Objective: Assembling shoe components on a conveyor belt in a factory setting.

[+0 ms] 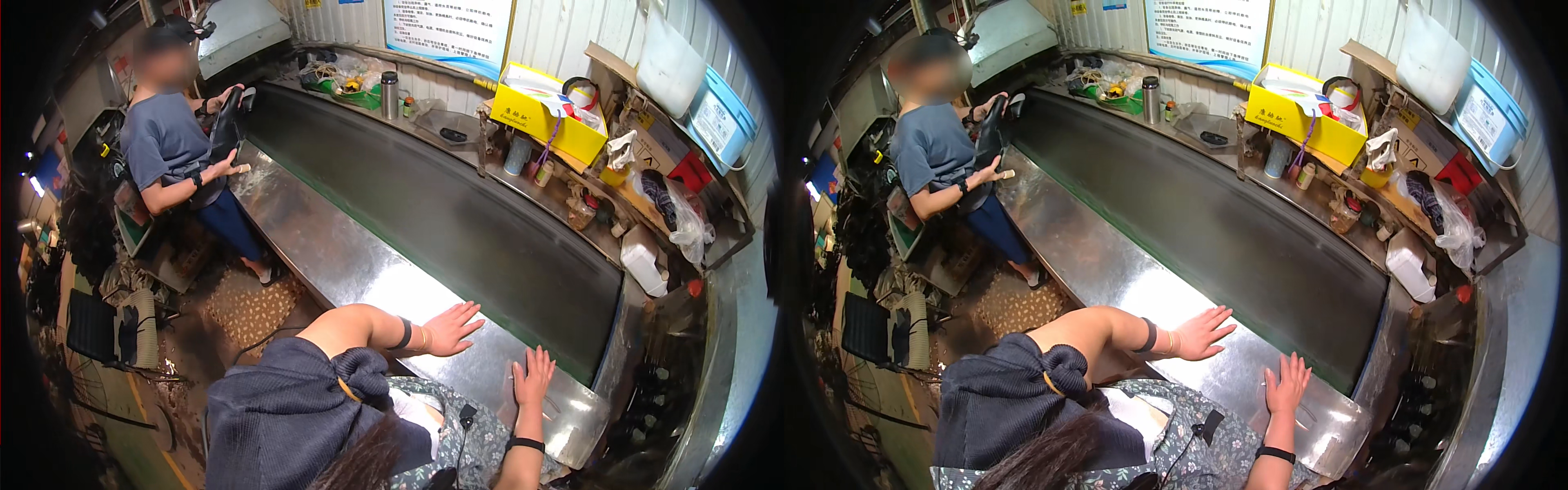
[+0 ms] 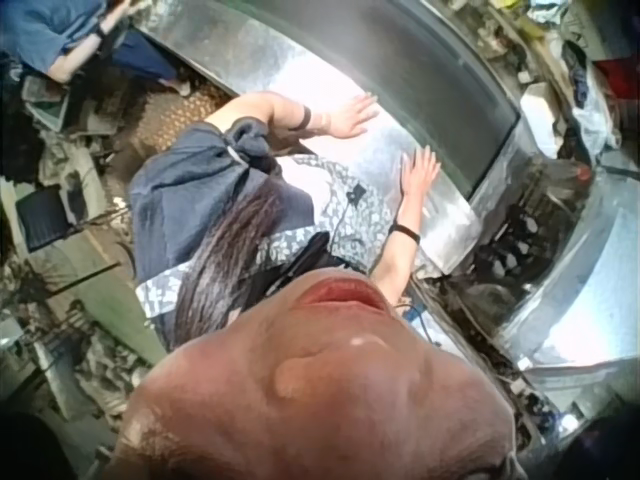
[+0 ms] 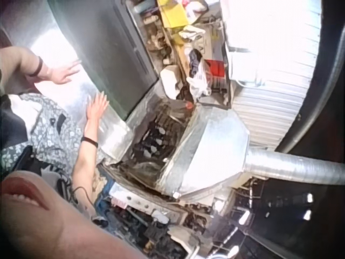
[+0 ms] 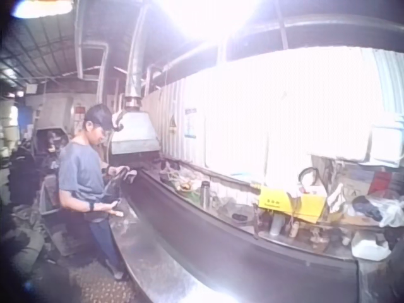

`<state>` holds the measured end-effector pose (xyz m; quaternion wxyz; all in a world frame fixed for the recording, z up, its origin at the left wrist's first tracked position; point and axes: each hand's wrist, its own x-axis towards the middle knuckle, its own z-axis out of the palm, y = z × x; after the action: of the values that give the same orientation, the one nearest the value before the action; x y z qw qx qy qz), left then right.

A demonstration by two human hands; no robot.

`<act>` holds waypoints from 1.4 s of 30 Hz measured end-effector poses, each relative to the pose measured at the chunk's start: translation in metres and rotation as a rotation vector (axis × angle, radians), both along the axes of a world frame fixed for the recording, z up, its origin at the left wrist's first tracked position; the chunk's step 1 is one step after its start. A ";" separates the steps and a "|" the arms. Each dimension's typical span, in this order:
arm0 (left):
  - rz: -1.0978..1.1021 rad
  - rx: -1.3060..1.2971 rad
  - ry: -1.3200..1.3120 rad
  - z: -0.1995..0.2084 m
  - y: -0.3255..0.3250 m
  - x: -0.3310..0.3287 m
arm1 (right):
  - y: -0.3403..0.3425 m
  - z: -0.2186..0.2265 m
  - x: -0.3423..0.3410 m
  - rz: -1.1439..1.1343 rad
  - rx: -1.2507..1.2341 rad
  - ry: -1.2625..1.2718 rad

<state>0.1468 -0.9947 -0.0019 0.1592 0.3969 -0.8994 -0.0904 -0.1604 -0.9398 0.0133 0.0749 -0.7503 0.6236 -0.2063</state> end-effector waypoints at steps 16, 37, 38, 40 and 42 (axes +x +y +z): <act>0.016 0.007 0.013 0.002 0.001 0.000 | -0.002 -0.003 -0.002 0.005 -0.001 0.003; 0.014 -0.018 0.024 0.001 0.000 -0.001 | -0.001 -0.001 -0.002 0.008 0.002 -0.007; 0.013 -0.011 0.019 0.001 0.002 -0.001 | 0.000 -0.001 -0.002 0.005 0.012 -0.002; 0.008 0.012 0.024 0.001 0.002 -0.001 | 0.000 0.002 -0.001 0.008 0.004 -0.002; -0.002 -0.018 0.020 0.002 0.000 -0.001 | 0.005 0.010 -0.001 0.003 -0.017 -0.024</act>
<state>0.1456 -0.9948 0.0001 0.1717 0.3937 -0.8989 -0.0866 -0.1615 -0.9346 0.0234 0.0763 -0.7492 0.6199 -0.2204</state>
